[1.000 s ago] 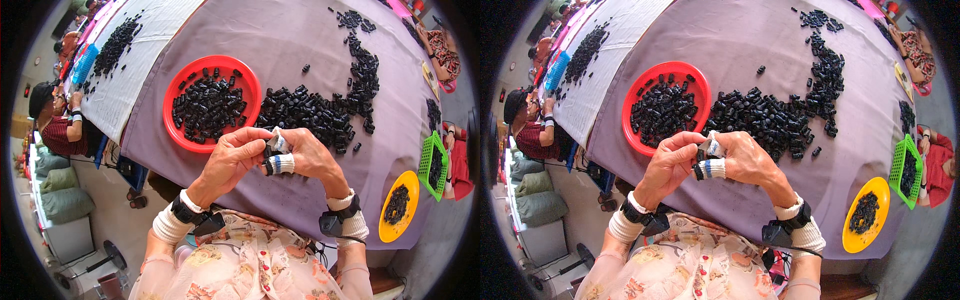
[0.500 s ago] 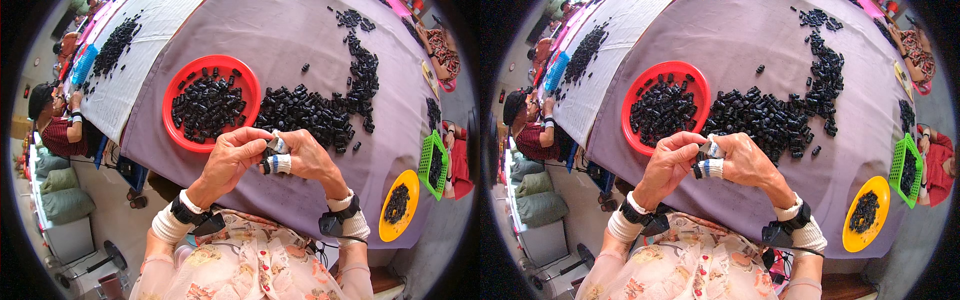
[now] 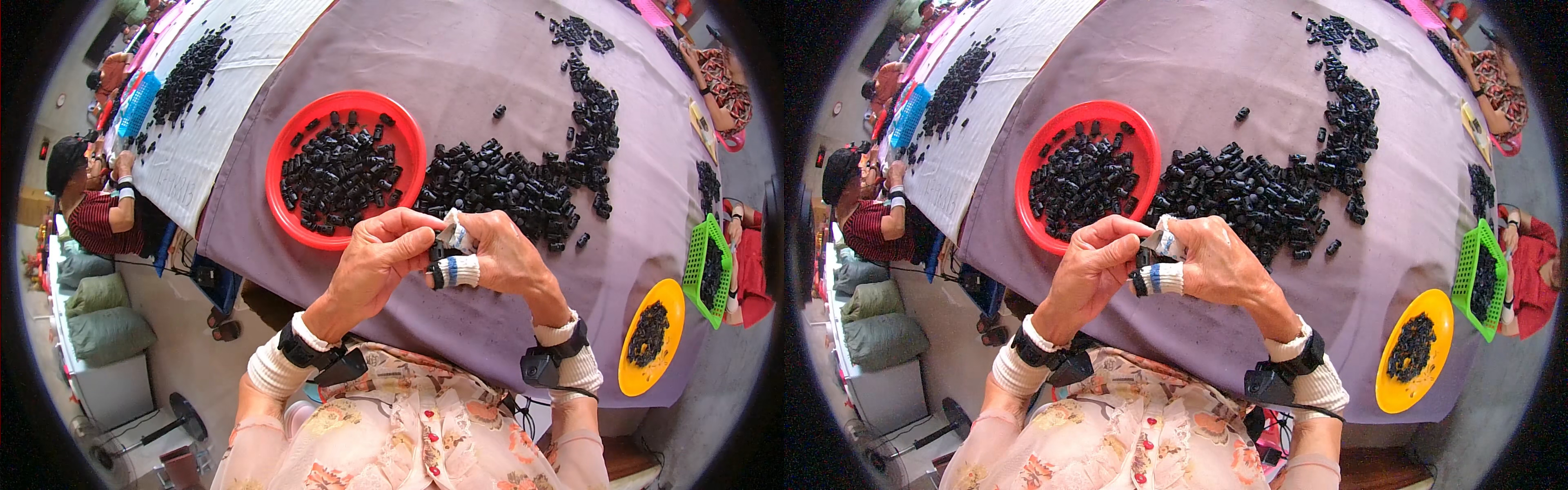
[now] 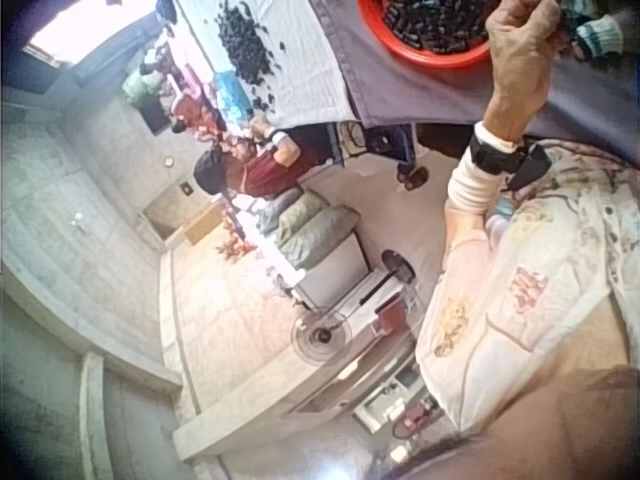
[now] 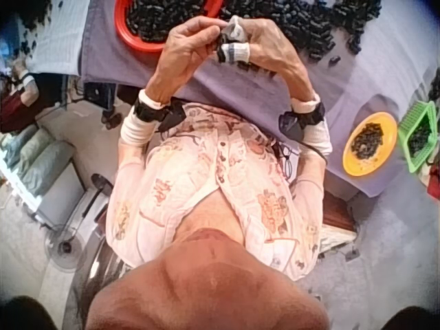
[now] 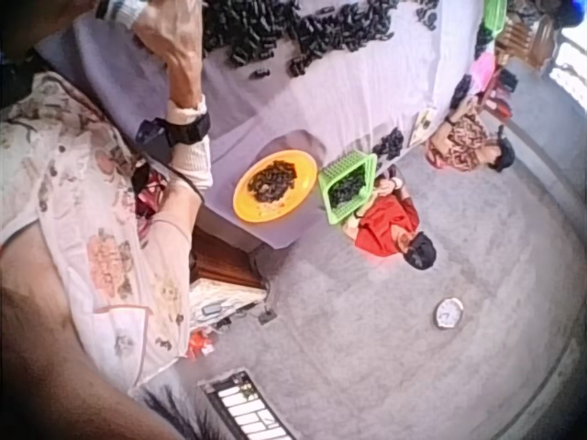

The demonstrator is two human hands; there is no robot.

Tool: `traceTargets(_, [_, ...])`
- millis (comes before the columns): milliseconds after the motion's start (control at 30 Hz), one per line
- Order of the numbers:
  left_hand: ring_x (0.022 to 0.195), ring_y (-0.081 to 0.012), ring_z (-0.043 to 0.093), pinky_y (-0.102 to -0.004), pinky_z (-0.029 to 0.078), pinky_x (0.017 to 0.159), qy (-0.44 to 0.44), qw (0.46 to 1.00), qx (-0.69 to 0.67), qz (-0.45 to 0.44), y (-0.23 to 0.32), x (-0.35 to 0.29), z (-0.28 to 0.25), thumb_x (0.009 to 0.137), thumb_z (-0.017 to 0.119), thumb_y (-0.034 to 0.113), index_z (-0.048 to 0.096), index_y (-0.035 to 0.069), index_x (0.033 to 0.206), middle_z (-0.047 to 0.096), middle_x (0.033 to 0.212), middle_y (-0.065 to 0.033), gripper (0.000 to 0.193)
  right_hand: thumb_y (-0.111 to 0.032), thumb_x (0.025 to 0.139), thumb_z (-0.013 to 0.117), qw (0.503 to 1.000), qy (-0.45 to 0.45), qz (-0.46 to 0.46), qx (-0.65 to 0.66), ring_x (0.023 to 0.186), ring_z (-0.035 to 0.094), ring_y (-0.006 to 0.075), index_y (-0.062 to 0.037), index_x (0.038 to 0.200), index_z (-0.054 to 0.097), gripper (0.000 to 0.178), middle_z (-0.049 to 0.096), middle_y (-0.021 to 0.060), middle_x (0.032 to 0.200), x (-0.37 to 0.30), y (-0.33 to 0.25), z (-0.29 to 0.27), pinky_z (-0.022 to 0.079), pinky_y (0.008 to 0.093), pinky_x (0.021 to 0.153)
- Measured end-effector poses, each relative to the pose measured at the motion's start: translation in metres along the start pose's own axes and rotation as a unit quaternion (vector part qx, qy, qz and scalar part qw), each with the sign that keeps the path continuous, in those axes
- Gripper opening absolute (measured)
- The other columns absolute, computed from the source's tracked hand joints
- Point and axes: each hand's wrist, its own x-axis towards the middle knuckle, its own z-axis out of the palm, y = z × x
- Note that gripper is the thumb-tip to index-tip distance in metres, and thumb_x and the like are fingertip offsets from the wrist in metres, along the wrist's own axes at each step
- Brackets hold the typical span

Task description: The person assembles cord locks by hand, picking up a spring and a housing from a red plate, inserting the spring into the housing, and then placing the assembled unit onto a pile on the table.

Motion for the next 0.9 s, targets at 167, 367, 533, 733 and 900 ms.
traceTargets(167, [0.082,-0.0104,0.059,-0.0261,0.052,0.072,0.011,1.000,0.021,0.010,0.0007,-0.0014,-0.0006,0.089,0.056,0.008,0.060,0.000,0.103,0.062,0.094,-0.0058,0.017,-0.036,0.062,0.077,0.999,-0.003,-0.002,-0.032,0.047,0.046,0.0142,-0.0017,0.070,0.053,0.043,0.049,0.0060,0.052,0.0016,-0.0010,-0.0012,0.039,0.0300,0.048])
traceTargets(367, [0.078,-0.0112,0.060,-0.0257,0.054,0.065,0.009,1.000,0.016,-0.002,0.0010,-0.0015,-0.0023,0.089,0.056,0.009,0.060,-0.001,0.103,0.062,0.093,-0.0069,0.018,-0.035,0.063,0.076,1.000,-0.009,-0.006,-0.023,0.047,0.049,0.0150,-0.0017,0.072,0.054,0.041,0.051,0.0070,0.053,0.0017,-0.0025,0.0001,0.040,0.0308,0.048])
traceTargets(533, [0.076,-0.0111,0.060,-0.0261,0.054,0.064,0.010,1.000,0.007,0.000,0.0006,-0.0001,-0.0024,0.089,0.056,0.009,0.060,-0.001,0.103,0.062,0.092,-0.0068,0.017,-0.034,0.063,0.076,1.000,0.013,-0.004,-0.015,0.049,0.049,0.0143,-0.0021,0.072,0.055,0.039,0.053,0.0064,0.054,0.0008,-0.0026,0.0015,0.040,0.0307,0.049])
traceTargets(733, [0.075,-0.0100,0.060,-0.0245,0.053,0.064,0.023,1.000,0.008,-0.008,-0.0004,-0.0004,-0.0027,0.088,0.056,0.009,0.061,0.000,0.101,0.063,0.090,-0.0062,0.016,-0.035,0.065,0.075,1.000,-0.011,0.008,-0.012,0.049,0.048,0.0152,-0.0018,0.073,0.056,0.038,0.052,0.0070,0.054,0.0003,-0.0059,0.0002,0.040,0.0312,0.049])
traceTargets(900, [0.075,-0.0089,0.059,-0.0241,0.052,0.065,0.028,0.999,0.020,-0.017,0.0010,0.0000,-0.0001,0.088,0.057,0.008,0.061,0.000,0.100,0.063,0.091,-0.0059,0.015,-0.034,0.067,0.074,1.000,-0.021,0.005,-0.013,0.047,0.046,0.0168,0.0000,0.073,0.057,0.039,0.051,0.0096,0.053,-0.0015,-0.0051,-0.0004,0.039,0.0322,0.048])
